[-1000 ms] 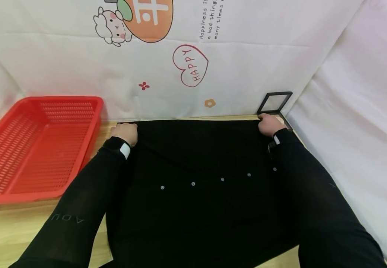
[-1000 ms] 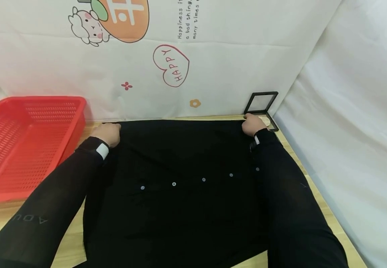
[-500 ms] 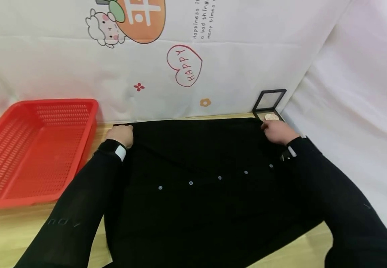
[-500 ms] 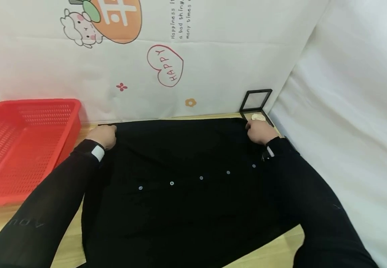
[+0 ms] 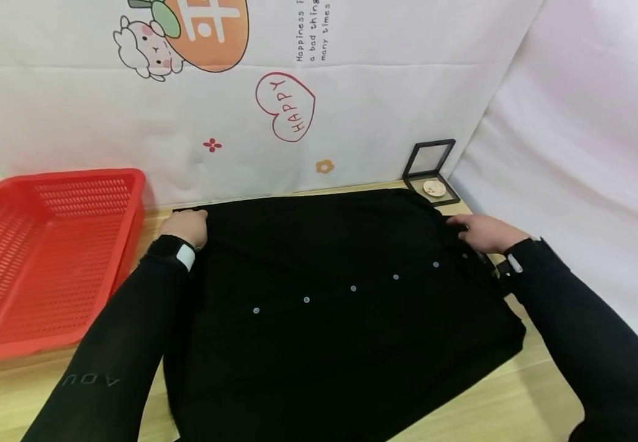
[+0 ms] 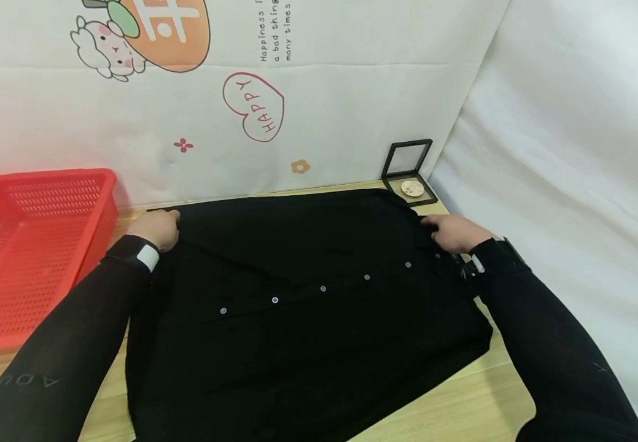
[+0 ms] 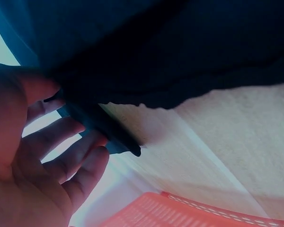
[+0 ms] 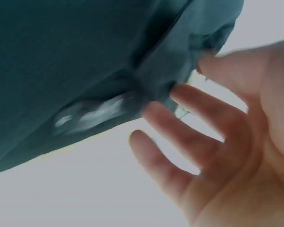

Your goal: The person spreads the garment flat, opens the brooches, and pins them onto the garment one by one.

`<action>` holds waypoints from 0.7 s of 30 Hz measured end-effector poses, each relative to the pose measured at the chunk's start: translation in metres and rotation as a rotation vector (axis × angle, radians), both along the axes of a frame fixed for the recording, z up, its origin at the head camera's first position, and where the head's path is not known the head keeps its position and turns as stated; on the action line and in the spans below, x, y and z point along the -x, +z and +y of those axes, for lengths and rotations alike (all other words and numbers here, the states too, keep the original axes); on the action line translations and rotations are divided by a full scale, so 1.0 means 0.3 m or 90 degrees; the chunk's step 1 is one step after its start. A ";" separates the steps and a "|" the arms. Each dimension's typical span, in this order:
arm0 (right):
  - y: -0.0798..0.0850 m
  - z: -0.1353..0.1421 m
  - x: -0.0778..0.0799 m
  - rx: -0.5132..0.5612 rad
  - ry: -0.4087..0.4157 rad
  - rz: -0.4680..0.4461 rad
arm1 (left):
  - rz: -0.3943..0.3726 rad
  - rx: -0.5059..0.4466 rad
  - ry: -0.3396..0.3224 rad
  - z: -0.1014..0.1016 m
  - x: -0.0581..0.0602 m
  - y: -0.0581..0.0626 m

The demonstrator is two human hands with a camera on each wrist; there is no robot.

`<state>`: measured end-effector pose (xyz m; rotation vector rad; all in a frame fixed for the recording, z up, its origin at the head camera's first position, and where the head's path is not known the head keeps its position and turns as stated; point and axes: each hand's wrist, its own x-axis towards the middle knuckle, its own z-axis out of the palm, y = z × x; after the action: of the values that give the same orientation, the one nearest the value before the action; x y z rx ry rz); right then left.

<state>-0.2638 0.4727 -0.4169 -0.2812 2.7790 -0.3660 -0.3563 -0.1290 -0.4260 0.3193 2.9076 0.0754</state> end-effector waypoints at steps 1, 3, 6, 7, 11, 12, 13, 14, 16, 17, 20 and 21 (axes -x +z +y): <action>-0.002 0.003 -0.010 -0.009 0.004 -0.011 | 0.000 0.002 0.001 0.000 0.000 0.001; -0.006 0.007 -0.025 -0.016 0.012 -0.044 | 0.004 0.002 -0.001 -0.001 -0.004 0.006; -0.005 0.007 -0.033 -0.033 0.019 -0.053 | 0.005 0.008 -0.010 -0.002 -0.010 0.015; -0.002 0.007 -0.033 -0.039 0.018 -0.050 | 0.003 0.008 -0.012 -0.003 -0.013 0.017; 0.015 0.000 -0.020 -0.049 -0.001 -0.053 | -0.013 0.008 -0.012 -0.003 -0.014 0.020; 0.015 -0.002 -0.014 -0.053 -0.004 -0.054 | -0.016 0.009 -0.013 -0.004 -0.013 0.016; 0.012 -0.003 -0.008 -0.057 -0.009 -0.054 | -0.018 0.010 -0.013 -0.006 -0.011 0.012; 0.009 -0.005 -0.002 -0.061 -0.012 -0.053 | -0.018 0.011 -0.015 -0.008 -0.008 0.007; -0.009 -0.004 0.010 -0.075 -0.013 -0.041 | -0.018 0.015 -0.018 -0.012 -0.004 -0.004; -0.020 -0.003 0.018 -0.085 -0.013 -0.033 | -0.018 0.017 -0.018 -0.014 -0.003 -0.008; -0.067 0.017 0.058 -0.118 -0.025 -0.033 | -0.023 0.018 -0.013 -0.013 -0.001 -0.018; -0.078 0.027 0.070 -0.124 -0.011 -0.031 | -0.025 0.019 -0.014 -0.012 -0.002 -0.021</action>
<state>-0.2849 0.4807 -0.4403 -0.1976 2.7437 -0.1026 -0.3558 -0.1327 -0.4323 0.3404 2.8626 0.0338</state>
